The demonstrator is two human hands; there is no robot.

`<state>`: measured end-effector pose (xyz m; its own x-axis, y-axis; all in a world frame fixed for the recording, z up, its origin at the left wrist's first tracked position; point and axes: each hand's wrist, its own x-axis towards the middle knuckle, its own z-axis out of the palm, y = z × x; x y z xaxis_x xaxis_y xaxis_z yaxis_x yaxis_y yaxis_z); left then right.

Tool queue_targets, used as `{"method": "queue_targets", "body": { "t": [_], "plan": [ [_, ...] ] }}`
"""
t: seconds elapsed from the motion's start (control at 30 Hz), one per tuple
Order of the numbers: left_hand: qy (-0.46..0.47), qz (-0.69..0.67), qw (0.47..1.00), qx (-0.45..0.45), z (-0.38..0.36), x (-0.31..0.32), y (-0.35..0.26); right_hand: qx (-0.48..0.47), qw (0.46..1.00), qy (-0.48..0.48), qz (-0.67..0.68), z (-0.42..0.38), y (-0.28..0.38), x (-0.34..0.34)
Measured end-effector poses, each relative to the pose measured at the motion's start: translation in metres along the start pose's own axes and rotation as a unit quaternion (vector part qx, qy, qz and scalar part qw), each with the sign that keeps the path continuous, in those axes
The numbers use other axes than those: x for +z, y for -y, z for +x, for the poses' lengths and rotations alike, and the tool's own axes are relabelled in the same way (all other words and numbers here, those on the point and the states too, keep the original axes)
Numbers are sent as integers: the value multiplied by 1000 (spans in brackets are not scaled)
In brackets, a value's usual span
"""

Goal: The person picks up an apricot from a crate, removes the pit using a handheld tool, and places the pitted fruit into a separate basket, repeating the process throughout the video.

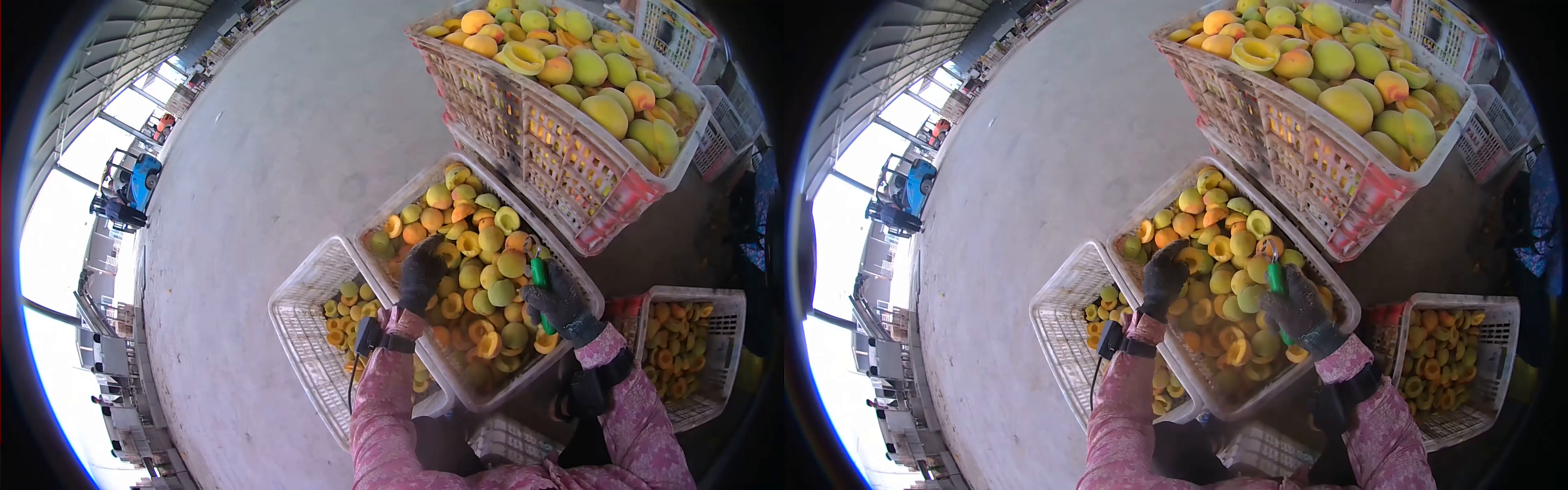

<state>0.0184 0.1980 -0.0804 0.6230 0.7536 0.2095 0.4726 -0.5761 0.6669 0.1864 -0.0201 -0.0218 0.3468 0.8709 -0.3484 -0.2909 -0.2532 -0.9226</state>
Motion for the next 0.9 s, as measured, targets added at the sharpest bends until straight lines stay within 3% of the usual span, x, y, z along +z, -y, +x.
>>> {"method": "queue_targets", "body": {
  "t": [0.17,0.23,0.3,0.33,0.37,0.4,0.43,0.47,0.5,0.53,0.57,0.63,0.67,0.7,0.73,0.77,0.83,0.87,0.9],
  "plan": [
    [26,-100,994,36,-37,-19,-105,-55,995,12,77,2,-8,13],
    [26,-130,990,51,-48,-24,-130,-69,997,-5,-37,3,-13,14],
    [64,-157,982,87,-56,-31,-147,-63,997,3,-33,-6,-3,11],
    [112,-244,963,33,-62,-36,-152,-37,998,17,46,-10,5,11],
    [152,-454,874,-78,-67,-35,-155,-19,992,25,121,-11,18,7],
    [154,-511,838,-114,-68,-36,-158,-26,991,11,134,-19,25,8],
    [126,-555,805,-169,-71,-24,-152,-116,947,145,262,-15,24,5],
    [106,-620,748,-213,-71,-10,-145,-79,996,42,24,-23,29,2],
    [56,-517,847,-115,-75,2,-146,-93,995,38,-18,-13,9,-2],
    [37,-334,942,-21,-74,4,-150,-148,981,21,-125,-26,32,3],
    [83,-23,990,111,-70,-16,-169,-251,965,52,-47,-1,-14,-4],
    [76,-57,994,53,-81,-13,-174,-361,921,0,143,73,-155,-6],
    [75,-59,994,60,-86,-10,-174,-331,943,21,-22,36,-92,-3],
    [66,-76,990,96,-89,-5,-171,-314,929,48,-191,-6,-19,2],
    [57,-93,985,132,-92,-1,-168,-424,875,11,-235,-7,-21,4],
    [56,-93,985,135,-97,0,-162,-426,873,9,-235,-6,-29,5],
    [162,6,986,36,-106,-4,-159,-390,897,30,-203,-6,-33,8],
    [102,109,986,76,-115,-4,-162,-368,918,23,-147,-9,-37,7],
    [101,109,986,79,-119,-12,-168,-370,917,22,-148,-17,-31,8]
  ]
}}
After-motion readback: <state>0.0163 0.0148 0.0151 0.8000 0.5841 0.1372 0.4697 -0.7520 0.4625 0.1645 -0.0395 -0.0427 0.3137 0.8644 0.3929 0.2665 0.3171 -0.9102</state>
